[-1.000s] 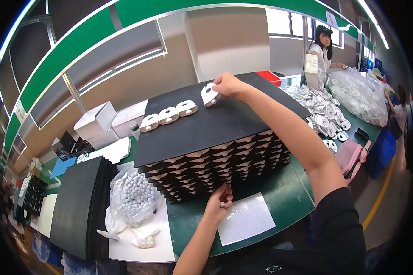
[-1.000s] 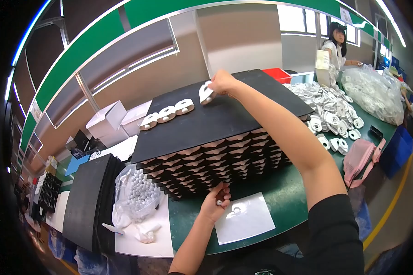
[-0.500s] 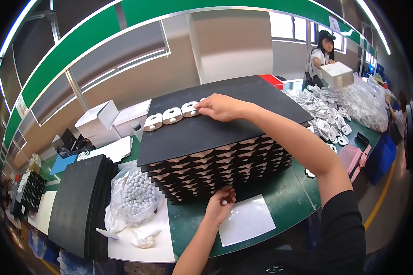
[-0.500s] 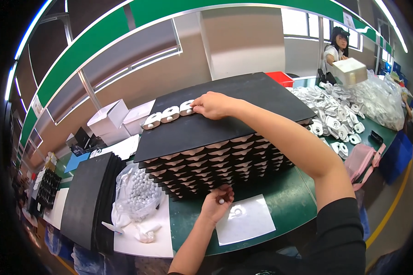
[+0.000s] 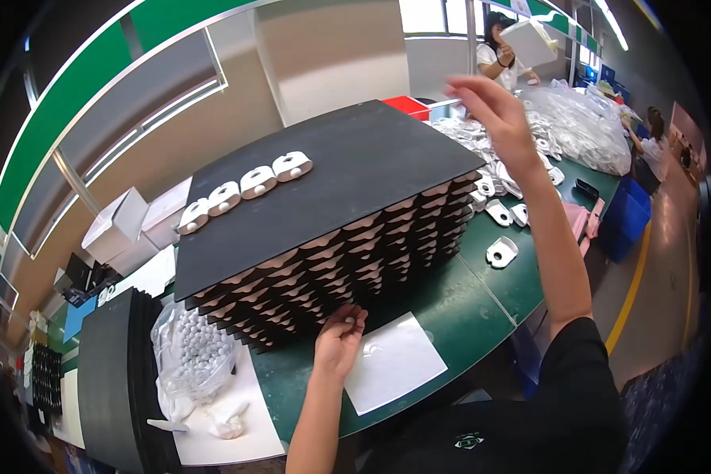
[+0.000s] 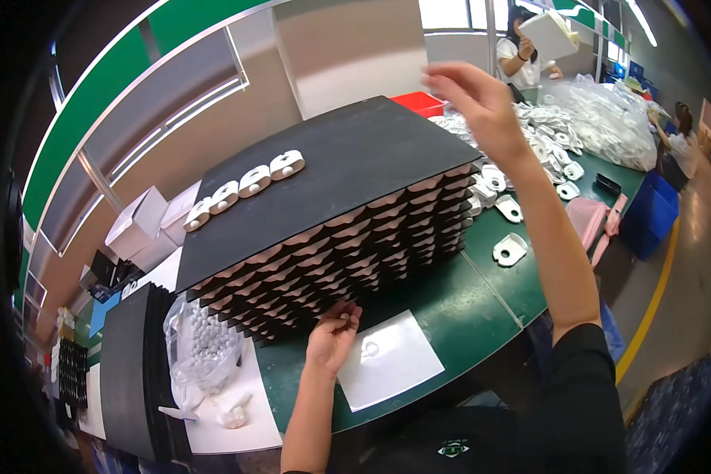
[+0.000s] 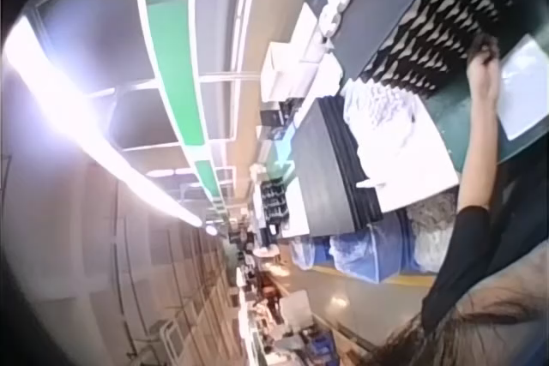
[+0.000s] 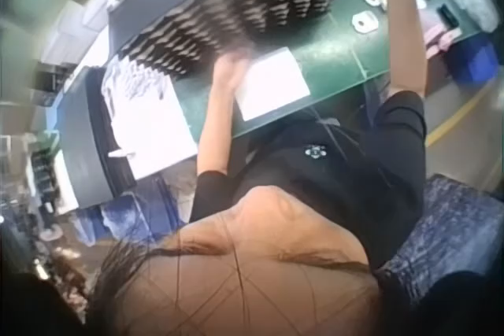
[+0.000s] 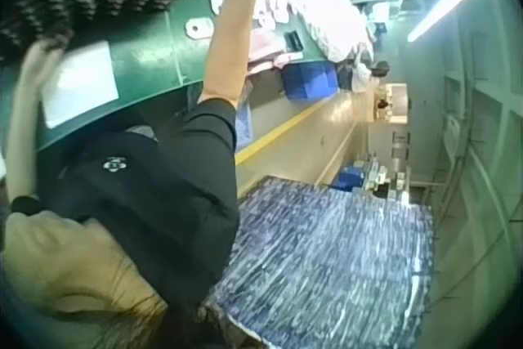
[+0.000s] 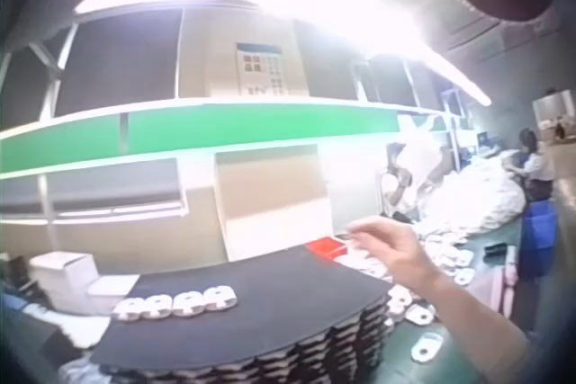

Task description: The recorder is assembling small white plastic lighting components at a factory workbench.

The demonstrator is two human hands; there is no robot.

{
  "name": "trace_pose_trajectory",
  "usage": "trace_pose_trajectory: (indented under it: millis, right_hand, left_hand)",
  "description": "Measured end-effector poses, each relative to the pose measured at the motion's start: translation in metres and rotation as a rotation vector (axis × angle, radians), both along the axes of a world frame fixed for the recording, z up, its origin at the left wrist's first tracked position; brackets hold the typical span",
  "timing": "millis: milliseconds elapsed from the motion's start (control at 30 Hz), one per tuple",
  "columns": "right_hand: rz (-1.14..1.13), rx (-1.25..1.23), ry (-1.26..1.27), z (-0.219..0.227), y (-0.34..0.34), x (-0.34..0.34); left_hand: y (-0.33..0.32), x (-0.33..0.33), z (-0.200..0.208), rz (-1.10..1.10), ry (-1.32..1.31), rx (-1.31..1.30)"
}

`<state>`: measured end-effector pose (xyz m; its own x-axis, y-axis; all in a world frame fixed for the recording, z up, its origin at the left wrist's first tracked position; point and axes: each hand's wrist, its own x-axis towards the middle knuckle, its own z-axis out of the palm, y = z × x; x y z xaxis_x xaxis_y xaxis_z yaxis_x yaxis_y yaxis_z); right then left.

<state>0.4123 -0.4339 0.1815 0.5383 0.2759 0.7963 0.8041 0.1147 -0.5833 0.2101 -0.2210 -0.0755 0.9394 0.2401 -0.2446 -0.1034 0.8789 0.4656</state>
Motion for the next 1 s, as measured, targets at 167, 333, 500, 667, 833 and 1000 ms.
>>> trace_pose_trajectory:
  millis: [167, 333, 500, 667, 833, 1000]
  right_hand:
    - [-0.497, -0.416, 0.129, -0.133, -0.103, 0.036]
    - [-0.374, -1.221, -0.081, -0.213, -0.154, 0.005]
    - [-0.355, -1.056, 0.058, -0.209, -0.146, -0.017]
    - [-0.36, -1.124, -0.114, -0.203, -0.135, -0.03]
    - [-0.408, -0.776, -0.325, -0.17, -0.067, -0.083]
    - [-0.003, -0.33, 0.471, -0.206, -0.018, -0.133]
  left_hand:
    - [-0.011, 0.0, 0.017, -0.036, 0.042, 0.166]
    - [-0.017, -0.005, 0.027, -0.112, 0.075, 0.243]
    - [-0.011, -0.008, 0.024, -0.084, 0.039, 0.178]
    - [-0.012, -0.004, 0.024, -0.082, -0.028, 0.215]
    - [-0.008, -0.005, 0.024, -0.044, -0.035, 0.215]
    - [-0.002, -0.005, 0.018, -0.009, -0.086, 0.198]
